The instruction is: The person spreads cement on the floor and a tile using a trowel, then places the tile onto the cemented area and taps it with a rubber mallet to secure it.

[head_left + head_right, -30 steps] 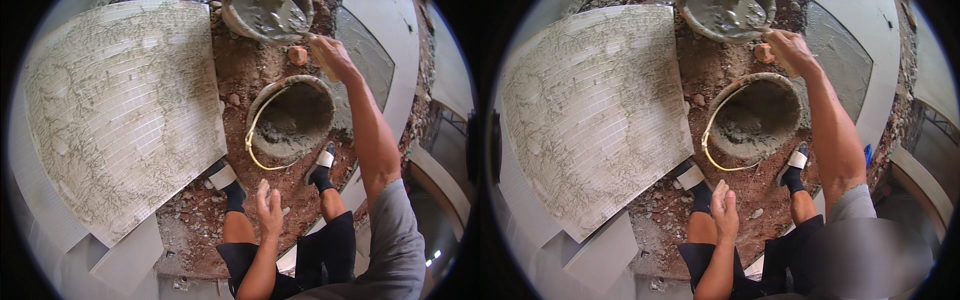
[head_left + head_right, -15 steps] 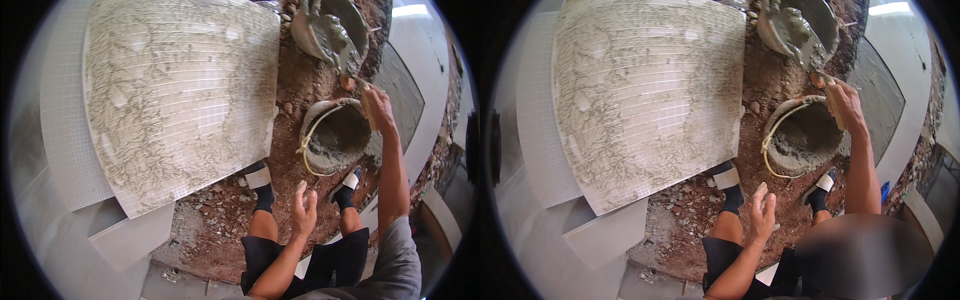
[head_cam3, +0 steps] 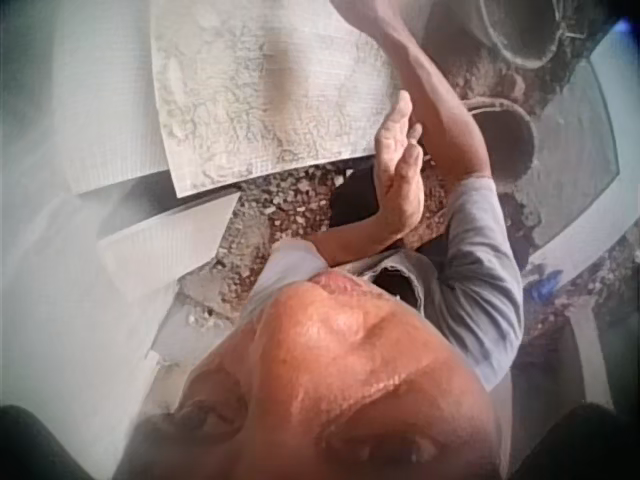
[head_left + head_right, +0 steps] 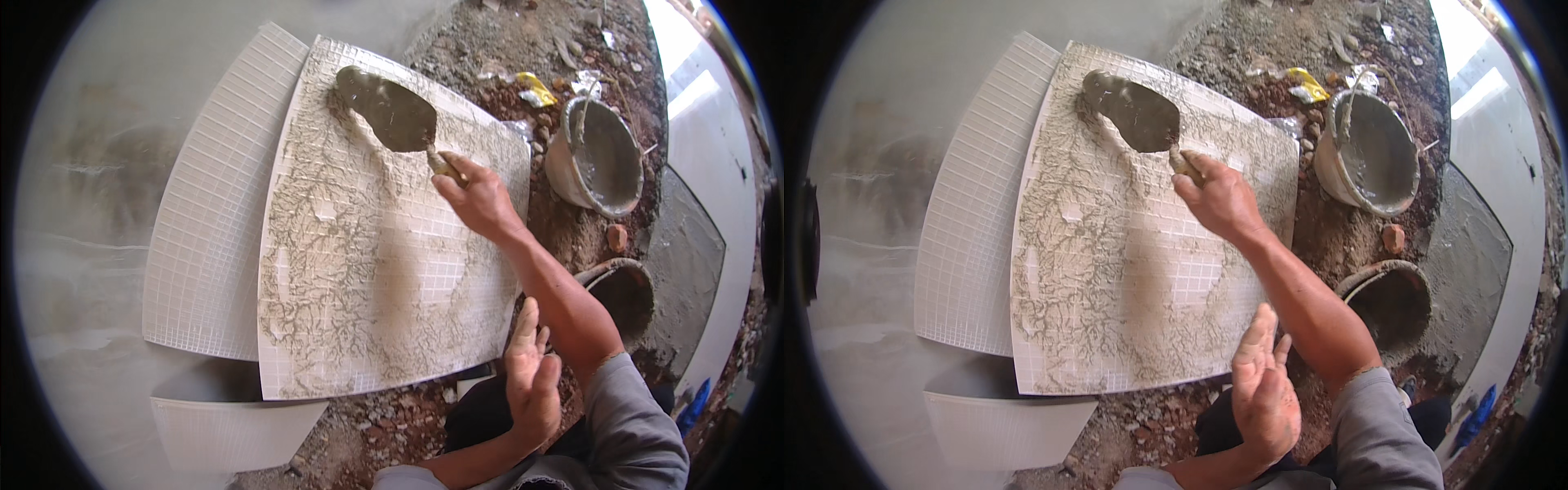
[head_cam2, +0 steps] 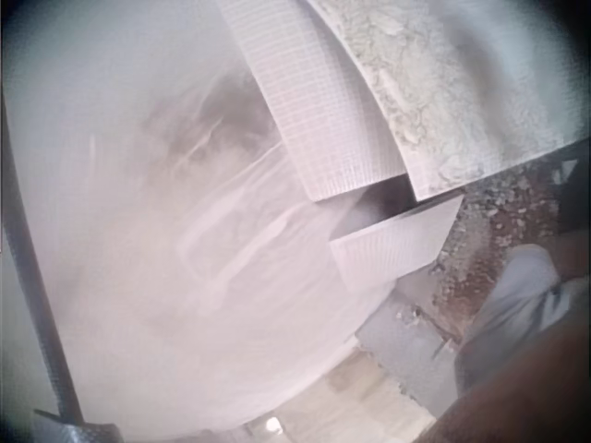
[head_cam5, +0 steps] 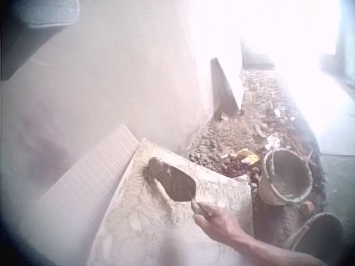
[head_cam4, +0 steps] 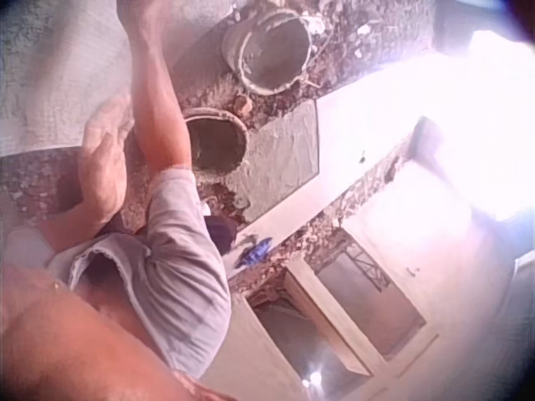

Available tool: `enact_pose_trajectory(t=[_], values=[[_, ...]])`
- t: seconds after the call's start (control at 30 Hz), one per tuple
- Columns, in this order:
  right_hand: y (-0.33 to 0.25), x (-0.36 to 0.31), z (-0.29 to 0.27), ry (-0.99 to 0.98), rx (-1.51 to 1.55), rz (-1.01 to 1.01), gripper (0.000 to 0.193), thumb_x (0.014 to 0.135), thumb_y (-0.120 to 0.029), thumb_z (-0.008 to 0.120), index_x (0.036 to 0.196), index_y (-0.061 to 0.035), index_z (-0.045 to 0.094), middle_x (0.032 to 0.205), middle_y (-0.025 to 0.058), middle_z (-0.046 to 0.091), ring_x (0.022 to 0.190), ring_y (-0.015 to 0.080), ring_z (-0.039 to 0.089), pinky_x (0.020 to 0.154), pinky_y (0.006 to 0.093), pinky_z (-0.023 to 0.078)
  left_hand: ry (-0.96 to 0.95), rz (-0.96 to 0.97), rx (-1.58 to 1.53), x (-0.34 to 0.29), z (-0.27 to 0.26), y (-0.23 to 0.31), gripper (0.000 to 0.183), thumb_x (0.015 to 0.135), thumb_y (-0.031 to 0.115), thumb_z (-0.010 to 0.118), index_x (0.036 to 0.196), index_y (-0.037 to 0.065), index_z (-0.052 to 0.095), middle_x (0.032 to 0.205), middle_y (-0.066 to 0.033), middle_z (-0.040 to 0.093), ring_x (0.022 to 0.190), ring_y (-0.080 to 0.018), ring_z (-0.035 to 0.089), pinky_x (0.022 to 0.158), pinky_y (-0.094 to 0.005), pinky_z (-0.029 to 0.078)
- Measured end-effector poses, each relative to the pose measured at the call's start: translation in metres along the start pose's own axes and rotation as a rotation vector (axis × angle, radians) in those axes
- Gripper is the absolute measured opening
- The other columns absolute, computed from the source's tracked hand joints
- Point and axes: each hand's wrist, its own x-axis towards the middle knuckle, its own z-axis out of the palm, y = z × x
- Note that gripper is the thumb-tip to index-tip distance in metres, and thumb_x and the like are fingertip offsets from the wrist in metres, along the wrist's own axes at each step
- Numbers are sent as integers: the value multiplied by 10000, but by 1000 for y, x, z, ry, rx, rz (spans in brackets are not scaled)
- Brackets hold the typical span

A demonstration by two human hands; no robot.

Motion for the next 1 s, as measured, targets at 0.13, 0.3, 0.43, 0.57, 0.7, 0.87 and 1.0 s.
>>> enact_pose_trajectory(t=[0.13,0.3,0.43,0.57,0.7,0.87,1.0], values=[[1,3,12,140,-417,-187,451,896,-360,619,1327,-239,563,999,86,608,899,235,626,772,391,510,-147,68,-106,26,-12,-3,701,933,280,534,1457,-57,211,1550,-230,188,1455,-320,141,1159,-477,84],[16,-1,17,230,-485,-337,421,909,-365,610,1314,-261,562,957,92,585,894,240,630,746,388,508,-58,79,-47,23,-32,6,644,935,302,512,1439,-19,272,1556,-223,188,1466,-317,105,1152,-484,8],[24,-2,23,118,-169,-175,423,916,-356,592,1269,-125,591,932,127,640,900,241,653,770,372,511,-76,83,-63,20,-38,12,657,922,328,530,1438,2,288,1558,-219,190,1467,-315,106,1149,-483,5],[31,-5,14,-171,297,136,426,944,-372,492,1075,11,626,838,127,646,725,172,644,628,333,526,-84,38,-69,18,-40,13,655,895,357,570,1418,33,345,1552,-207,222,1461,-307,133,1150,-470,51],[43,-36,3,-293,407,333,458,946,-427,452,969,2,613,771,80,593,628,143,586,515,312,492,-79,8,-51,14,-37,10,721,868,365,581,1410,-44,338,1544,-228,228,1458,-325,130,1155,-473,28],[76,-98,-2,-258,243,290,495,944,-418,439,1097,25,601,846,189,653,779,304,639,740,424,495,-177,-43,-22,12,-33,6,653,889,363,581,1385,-19,397,1537,-236,244,1456,-316,149,1158,-454,44],[109,-115,1,-2,48,218,454,942,-379,449,1140,6,585,986,275,644,978,438,601,840,483,461,-239,-66,1,6,-32,3,631,886,361,590,1365,-17,431,1526,-245,262,1453,-309,161,1160,-447,69]])
